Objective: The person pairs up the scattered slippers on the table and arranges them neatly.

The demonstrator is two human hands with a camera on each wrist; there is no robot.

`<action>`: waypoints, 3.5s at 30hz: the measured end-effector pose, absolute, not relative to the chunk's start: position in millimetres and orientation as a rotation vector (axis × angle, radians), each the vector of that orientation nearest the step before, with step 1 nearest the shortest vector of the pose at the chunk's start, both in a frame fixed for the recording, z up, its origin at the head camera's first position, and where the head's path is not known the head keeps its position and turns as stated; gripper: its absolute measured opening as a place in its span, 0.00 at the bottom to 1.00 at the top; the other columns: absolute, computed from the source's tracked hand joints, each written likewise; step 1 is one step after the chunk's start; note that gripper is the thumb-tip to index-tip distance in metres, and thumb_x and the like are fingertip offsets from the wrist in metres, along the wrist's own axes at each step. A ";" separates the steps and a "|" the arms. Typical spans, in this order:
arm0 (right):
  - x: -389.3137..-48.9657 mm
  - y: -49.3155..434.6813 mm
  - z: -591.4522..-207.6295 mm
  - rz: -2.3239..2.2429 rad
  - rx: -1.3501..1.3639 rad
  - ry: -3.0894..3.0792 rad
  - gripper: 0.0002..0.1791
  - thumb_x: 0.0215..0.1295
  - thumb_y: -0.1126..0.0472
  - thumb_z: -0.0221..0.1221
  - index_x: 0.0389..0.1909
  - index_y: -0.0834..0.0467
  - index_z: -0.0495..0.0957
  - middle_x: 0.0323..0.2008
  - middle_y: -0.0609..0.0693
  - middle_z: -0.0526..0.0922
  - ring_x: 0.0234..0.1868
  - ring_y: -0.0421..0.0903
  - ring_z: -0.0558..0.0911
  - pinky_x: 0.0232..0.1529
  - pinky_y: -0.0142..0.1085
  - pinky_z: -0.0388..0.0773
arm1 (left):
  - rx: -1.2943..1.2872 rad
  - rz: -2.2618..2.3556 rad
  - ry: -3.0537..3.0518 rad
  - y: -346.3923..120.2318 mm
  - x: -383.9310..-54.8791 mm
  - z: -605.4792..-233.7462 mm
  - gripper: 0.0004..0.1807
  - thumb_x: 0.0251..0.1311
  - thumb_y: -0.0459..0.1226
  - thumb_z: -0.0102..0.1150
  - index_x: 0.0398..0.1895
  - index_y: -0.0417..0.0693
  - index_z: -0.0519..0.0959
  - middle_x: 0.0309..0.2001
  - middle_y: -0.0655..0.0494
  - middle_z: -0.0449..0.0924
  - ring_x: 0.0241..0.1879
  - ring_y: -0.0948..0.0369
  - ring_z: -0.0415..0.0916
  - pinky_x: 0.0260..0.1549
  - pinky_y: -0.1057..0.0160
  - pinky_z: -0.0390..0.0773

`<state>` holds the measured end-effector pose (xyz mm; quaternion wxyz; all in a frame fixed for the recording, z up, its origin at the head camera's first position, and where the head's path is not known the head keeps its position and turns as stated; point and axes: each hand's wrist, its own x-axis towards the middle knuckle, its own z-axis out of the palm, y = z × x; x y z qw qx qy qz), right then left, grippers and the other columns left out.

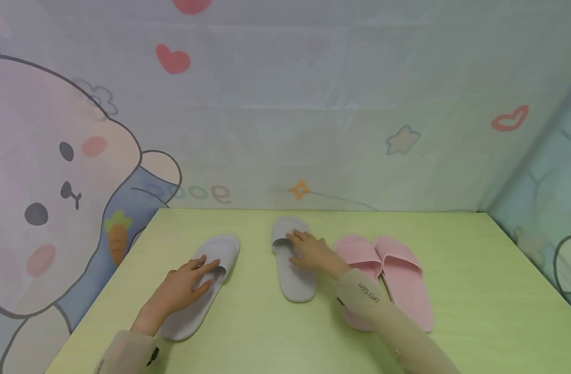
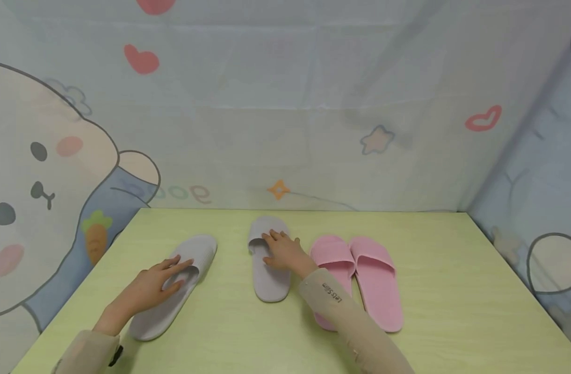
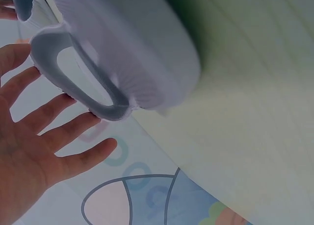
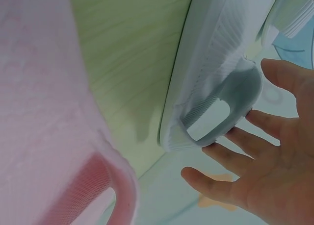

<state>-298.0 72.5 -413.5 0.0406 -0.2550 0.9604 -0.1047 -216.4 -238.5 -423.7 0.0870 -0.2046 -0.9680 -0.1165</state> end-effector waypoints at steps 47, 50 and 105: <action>-278.9 87.4 -413.1 -0.339 -0.783 2.891 0.32 0.58 0.55 0.56 0.64 0.53 0.59 0.66 0.56 0.59 0.65 0.58 0.61 0.54 0.64 0.60 | -0.658 -0.237 -2.952 -205.1 -224.8 -416.4 0.26 0.55 0.45 0.54 0.60 0.58 0.68 0.60 0.40 0.66 0.43 0.41 0.70 0.33 0.39 0.69; -276.8 89.3 -414.8 -0.325 -0.788 2.899 0.32 0.59 0.54 0.56 0.65 0.52 0.58 0.66 0.56 0.59 0.65 0.58 0.60 0.54 0.63 0.60 | -0.664 -0.223 -2.958 -201.2 -226.5 -418.3 0.27 0.55 0.46 0.54 0.61 0.59 0.66 0.61 0.40 0.64 0.44 0.41 0.68 0.35 0.38 0.68; -247.6 105.1 -417.5 -0.269 -0.809 2.986 0.33 0.55 0.55 0.59 0.63 0.52 0.61 0.65 0.55 0.61 0.62 0.60 0.65 0.54 0.65 0.58 | -0.827 -0.064 -2.853 -145.4 -240.5 -422.8 0.28 0.55 0.51 0.53 0.61 0.60 0.66 0.57 0.42 0.68 0.37 0.44 0.68 0.30 0.51 0.66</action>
